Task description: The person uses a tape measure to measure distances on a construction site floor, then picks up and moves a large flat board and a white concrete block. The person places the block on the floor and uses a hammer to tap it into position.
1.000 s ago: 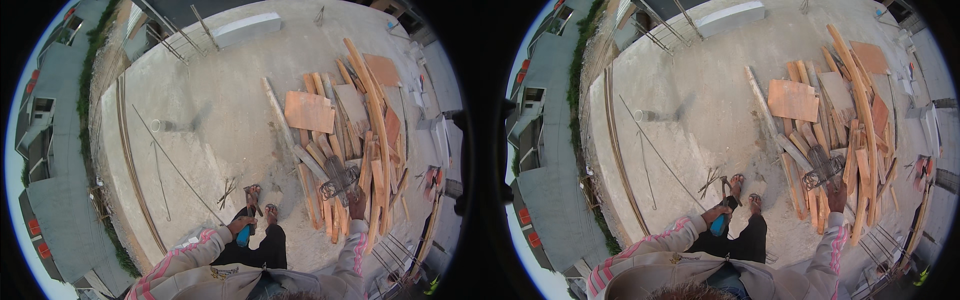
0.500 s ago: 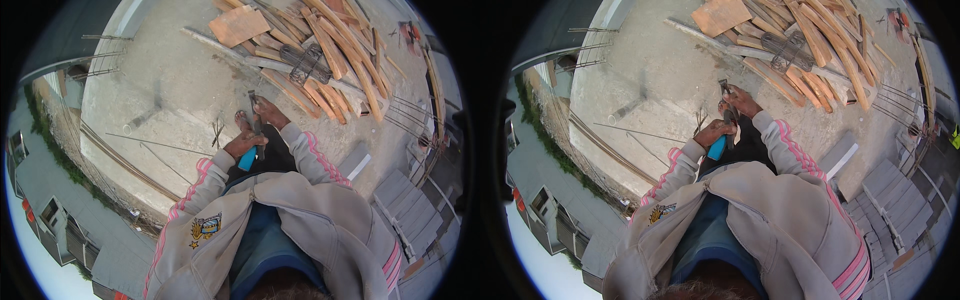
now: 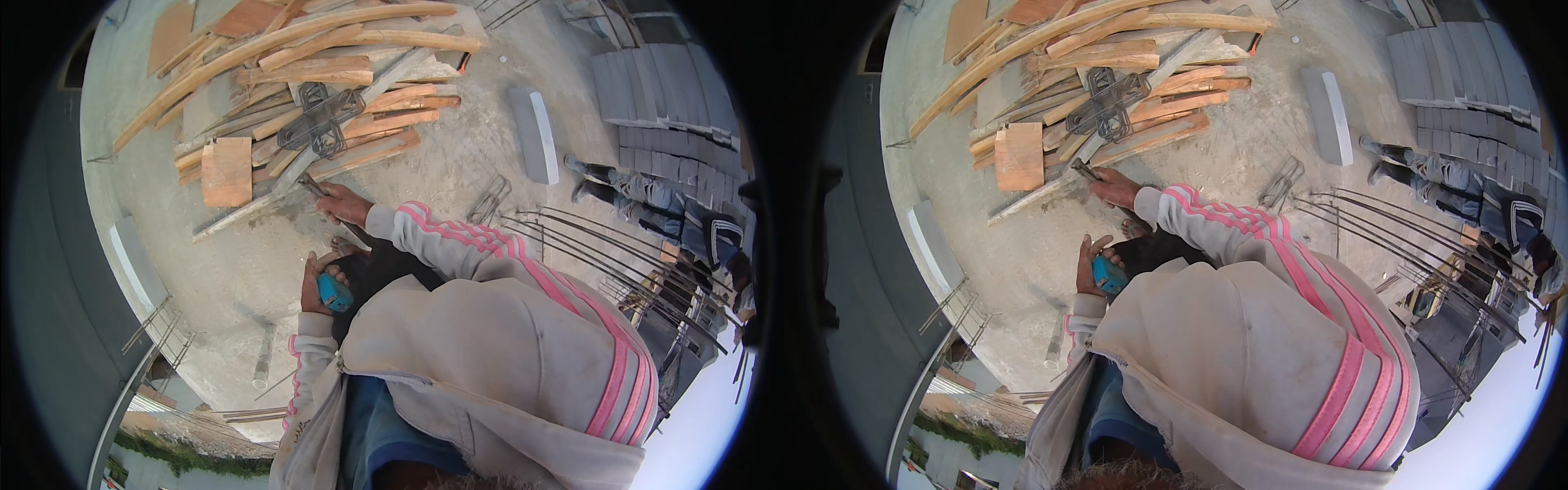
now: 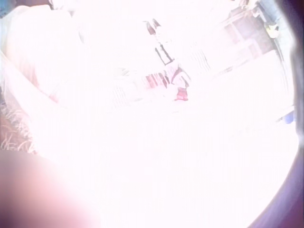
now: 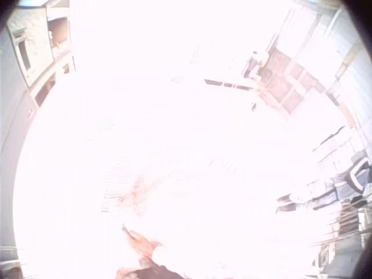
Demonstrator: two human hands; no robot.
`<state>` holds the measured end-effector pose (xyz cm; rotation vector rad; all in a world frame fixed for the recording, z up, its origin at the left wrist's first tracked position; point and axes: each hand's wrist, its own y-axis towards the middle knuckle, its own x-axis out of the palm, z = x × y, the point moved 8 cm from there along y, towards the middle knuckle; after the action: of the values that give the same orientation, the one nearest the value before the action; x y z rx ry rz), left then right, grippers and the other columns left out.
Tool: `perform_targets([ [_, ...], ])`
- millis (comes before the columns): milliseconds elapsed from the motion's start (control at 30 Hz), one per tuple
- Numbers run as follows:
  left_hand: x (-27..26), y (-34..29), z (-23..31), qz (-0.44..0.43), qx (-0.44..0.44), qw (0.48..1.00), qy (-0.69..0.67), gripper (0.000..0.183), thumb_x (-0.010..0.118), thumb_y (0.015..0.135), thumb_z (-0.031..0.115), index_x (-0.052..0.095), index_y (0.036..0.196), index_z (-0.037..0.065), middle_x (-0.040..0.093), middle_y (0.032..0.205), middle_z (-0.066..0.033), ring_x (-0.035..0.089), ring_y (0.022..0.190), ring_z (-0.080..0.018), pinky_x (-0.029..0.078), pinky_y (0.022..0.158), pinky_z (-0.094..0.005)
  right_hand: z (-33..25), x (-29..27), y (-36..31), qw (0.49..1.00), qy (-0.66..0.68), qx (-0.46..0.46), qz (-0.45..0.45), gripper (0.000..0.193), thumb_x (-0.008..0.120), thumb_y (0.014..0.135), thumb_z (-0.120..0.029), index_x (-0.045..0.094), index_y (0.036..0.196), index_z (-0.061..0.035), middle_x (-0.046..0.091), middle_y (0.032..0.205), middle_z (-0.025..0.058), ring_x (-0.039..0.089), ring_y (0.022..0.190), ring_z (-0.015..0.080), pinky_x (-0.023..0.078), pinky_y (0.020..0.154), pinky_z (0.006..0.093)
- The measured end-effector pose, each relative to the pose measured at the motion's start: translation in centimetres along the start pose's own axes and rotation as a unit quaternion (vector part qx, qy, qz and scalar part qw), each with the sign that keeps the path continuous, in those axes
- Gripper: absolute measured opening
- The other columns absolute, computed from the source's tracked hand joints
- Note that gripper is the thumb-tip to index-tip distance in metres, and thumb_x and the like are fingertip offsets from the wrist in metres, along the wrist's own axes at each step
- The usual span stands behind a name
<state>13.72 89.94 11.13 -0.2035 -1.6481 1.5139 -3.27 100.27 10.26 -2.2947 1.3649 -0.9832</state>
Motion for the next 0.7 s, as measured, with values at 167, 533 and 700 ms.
perform_targets([
  [167,1.3,1.8,6.8,-0.005,0.039,0.997,-0.072,0.048,0.055,0.098,0.05,0.065,0.103,0.003,0.055,0.073,-0.0052,0.058,0.068,-0.0216,0.053,0.067,-0.0396,-4.2,1.0,-3.8,0.964,-0.26,-0.024,-0.057,0.074,0.08,0.079,-0.051,0.057,0.126,0.0014,0.067,0.095,0.0143,0.065,0.086,0.0245,0.052,0.078,0.0371],
  [533,-0.7,1.0,12.9,-0.031,0.074,0.986,0.145,0.047,0.055,0.1,0.044,0.05,0.126,0.005,0.061,0.117,-0.0147,0.064,0.103,-0.0316,0.056,0.083,-0.0519,-0.5,8.4,-3.8,0.937,-0.33,-0.039,0.11,0.076,0.08,0.071,-0.045,0.06,0.127,0.0023,0.067,0.118,0.0265,0.064,0.112,0.0394,0.049,0.097,0.0444],
  [700,-5.0,-2.7,14.7,-0.078,0.007,0.956,0.284,0.056,0.057,0.1,0.043,0.042,0.143,0.009,0.059,0.12,-0.018,0.064,0.107,-0.0308,0.056,0.088,-0.0493,1.2,11.0,-4.4,0.933,-0.329,-0.076,0.122,0.07,0.08,0.071,-0.043,0.063,0.122,0.0004,0.069,0.11,0.0238,0.067,0.104,0.0379,0.051,0.091,0.0428],
])
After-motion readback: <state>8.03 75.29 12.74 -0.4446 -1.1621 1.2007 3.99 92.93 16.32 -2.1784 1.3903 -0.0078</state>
